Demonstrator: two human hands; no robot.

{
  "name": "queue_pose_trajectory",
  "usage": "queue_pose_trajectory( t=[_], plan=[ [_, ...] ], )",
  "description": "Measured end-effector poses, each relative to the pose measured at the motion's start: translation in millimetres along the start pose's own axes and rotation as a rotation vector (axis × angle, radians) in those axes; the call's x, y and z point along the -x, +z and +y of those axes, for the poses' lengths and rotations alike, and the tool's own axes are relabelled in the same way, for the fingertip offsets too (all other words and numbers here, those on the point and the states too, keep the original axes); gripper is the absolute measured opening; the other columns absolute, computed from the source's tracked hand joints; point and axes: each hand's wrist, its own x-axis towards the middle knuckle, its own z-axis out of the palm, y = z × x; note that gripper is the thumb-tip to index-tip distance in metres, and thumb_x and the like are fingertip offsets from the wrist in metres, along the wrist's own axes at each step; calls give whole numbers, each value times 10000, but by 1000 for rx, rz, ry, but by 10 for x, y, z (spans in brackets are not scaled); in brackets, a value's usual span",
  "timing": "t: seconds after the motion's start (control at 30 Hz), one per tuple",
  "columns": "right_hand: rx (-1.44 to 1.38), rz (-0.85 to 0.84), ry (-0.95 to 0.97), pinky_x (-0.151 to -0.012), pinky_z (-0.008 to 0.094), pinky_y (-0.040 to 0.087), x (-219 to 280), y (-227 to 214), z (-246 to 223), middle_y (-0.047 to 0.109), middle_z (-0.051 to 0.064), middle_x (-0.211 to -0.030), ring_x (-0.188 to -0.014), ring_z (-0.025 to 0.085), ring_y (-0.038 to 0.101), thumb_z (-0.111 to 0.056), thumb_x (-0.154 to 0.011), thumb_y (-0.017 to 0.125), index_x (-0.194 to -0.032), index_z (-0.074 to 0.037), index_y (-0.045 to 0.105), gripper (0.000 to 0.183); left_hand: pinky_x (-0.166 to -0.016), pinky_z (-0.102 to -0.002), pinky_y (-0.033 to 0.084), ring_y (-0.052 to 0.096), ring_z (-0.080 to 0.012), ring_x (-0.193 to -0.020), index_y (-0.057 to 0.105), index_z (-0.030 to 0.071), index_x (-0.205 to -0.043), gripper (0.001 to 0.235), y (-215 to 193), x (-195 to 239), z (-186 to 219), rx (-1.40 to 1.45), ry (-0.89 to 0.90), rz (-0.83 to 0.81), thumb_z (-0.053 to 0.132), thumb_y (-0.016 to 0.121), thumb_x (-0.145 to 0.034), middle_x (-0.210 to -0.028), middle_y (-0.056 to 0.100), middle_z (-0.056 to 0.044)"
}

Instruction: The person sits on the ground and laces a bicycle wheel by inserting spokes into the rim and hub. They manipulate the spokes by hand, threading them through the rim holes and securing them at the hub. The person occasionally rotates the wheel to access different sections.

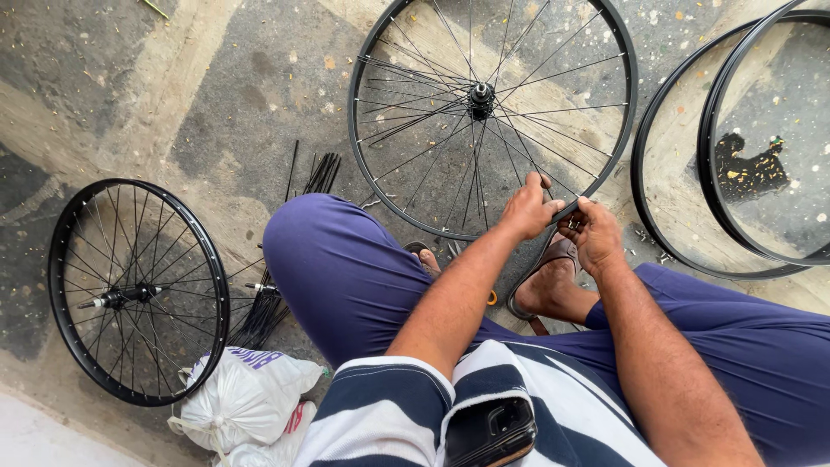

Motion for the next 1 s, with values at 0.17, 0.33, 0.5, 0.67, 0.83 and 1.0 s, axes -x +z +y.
queue_pose_trajectory(
  t=[0.17, 0.33, 0.5, 0.67, 0.83, 1.0],
  plan=[
    [18, 23, 8, -692, 323, 564, -18, -12, 9, 664, 51, -874, -747, 181, 656, -322, -1016, 633, -997, -113, 596, 213, -848, -424, 557, 739, -302, -950, 478, 67, -1257, 555, -76, 40, 20, 146, 26, -22, 266, 768, -828, -967, 755, -114],
    [50, 33, 3, -691, 320, 564, -27, 11, -1, 665, 44, -878, -750, 180, 652, -336, -1012, 638, -990, -110, 585, 233, -858, -438, 536, 712, -322, -958, 499, 69, -1230, 549, -64, 73, 126, -24, -27, 32, 313, 803, -843, -960, 750, -136],
    [62, 30, -3, -692, 319, 568, -1, 11, -6, 648, 51, -874, -748, 179, 648, -338, -1015, 635, -989, -103, 568, 245, -850, -418, 570, 744, -292, -941, 476, 65, -1263, 583, -113, 39, 55, 168, -9, -54, 284, 761, -804, -963, 757, -126],
    [79, 28, -11, -689, 316, 566, -20, 18, -3, 641, 48, -874, -743, 178, 641, -344, -1014, 642, -989, -103, 564, 254, -875, -440, 533, 695, -322, -986, 487, 74, -1274, 594, -63, 62, 150, -64, -73, 16, 341, 799, -845, -1027, 707, -165],
    [79, 40, 1, -673, 314, 558, -14, 21, -7, 648, 50, -868, -726, 178, 641, -353, -1003, 639, -988, -108, 567, 256, -869, -421, 553, 725, -309, -973, 479, 64, -1256, 565, -119, 49, 113, 79, -43, -36, 285, 773, -827, -990, 746, -156],
    [90, 41, -20, -682, 309, 561, 55, 87, -68, 646, 45, -877, -733, 166, 641, -347, -1008, 644, -997, -105, 563, 255, -862, -420, 544, 725, -297, -984, 479, 60, -1231, 555, -53, 56, 86, 100, 26, 26, 252, 782, -806, -1013, 761, -127]
  ],
)
